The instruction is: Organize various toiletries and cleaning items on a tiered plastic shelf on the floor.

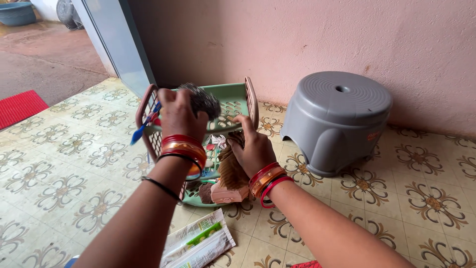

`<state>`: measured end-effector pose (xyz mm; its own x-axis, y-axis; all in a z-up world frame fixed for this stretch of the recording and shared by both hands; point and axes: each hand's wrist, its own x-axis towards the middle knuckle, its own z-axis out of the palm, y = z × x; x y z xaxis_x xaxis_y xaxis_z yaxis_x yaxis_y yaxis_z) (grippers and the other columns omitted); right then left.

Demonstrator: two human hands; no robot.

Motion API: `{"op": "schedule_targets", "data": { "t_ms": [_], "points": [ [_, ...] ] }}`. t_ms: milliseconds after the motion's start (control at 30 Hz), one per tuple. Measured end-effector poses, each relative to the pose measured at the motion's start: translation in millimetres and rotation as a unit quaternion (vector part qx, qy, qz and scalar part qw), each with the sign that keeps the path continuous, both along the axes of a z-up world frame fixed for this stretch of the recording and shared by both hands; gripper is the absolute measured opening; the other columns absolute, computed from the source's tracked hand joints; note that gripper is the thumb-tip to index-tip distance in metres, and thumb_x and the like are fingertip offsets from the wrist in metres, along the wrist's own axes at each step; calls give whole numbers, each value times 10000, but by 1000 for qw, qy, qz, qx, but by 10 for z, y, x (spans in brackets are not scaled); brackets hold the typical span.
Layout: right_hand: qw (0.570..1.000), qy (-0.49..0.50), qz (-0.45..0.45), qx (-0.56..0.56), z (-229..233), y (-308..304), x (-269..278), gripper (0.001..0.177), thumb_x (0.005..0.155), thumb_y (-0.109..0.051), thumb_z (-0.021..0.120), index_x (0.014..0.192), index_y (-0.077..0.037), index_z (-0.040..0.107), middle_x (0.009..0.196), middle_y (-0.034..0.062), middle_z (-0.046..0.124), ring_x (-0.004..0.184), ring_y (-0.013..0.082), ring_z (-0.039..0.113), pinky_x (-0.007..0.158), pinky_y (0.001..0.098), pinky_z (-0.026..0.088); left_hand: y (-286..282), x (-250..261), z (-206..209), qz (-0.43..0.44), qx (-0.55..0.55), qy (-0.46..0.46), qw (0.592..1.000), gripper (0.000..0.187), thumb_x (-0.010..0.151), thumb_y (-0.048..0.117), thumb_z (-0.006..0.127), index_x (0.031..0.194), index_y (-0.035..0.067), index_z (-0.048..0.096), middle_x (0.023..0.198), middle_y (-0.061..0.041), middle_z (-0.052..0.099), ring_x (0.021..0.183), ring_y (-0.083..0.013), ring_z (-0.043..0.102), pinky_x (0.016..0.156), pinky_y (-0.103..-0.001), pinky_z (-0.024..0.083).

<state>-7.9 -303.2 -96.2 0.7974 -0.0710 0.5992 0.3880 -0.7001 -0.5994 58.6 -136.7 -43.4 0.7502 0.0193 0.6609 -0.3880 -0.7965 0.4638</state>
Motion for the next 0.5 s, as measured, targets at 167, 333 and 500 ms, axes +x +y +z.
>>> {"op": "schedule_targets", "data": {
  "t_ms": [167,333,500],
  "points": [
    [999,-41,17,-6,-96,40,-35,642,886,-166,744,1438,-131,418,1024,247,714,925,438,715,760,502,577,126,-63,-9,-12,-37,-106,994,478,696,114,774,1147,36,635,1247,-227,457,1161,-445,579,911,-470,561],
    [998,-50,28,-19,-68,119,-170,685,877,-157,731,1476,-112,401,1185,262,692,997,464,690,832,506,574,179,-351,-7,-17,-77,-95,992,478,715,140,776,1168,67,642,1248,-212,475,1196,-423,550,983,-462,531],
    [990,-111,91,13,-206,252,-394,482,943,-194,715,1361,-37,535,1196,232,712,1041,398,721,880,434,583,349,-770,-230,-49,-130,-122,983,449,757,121,734,1192,61,639,1231,-202,510,1180,-364,534,1071,-458,474]
  ]
}}
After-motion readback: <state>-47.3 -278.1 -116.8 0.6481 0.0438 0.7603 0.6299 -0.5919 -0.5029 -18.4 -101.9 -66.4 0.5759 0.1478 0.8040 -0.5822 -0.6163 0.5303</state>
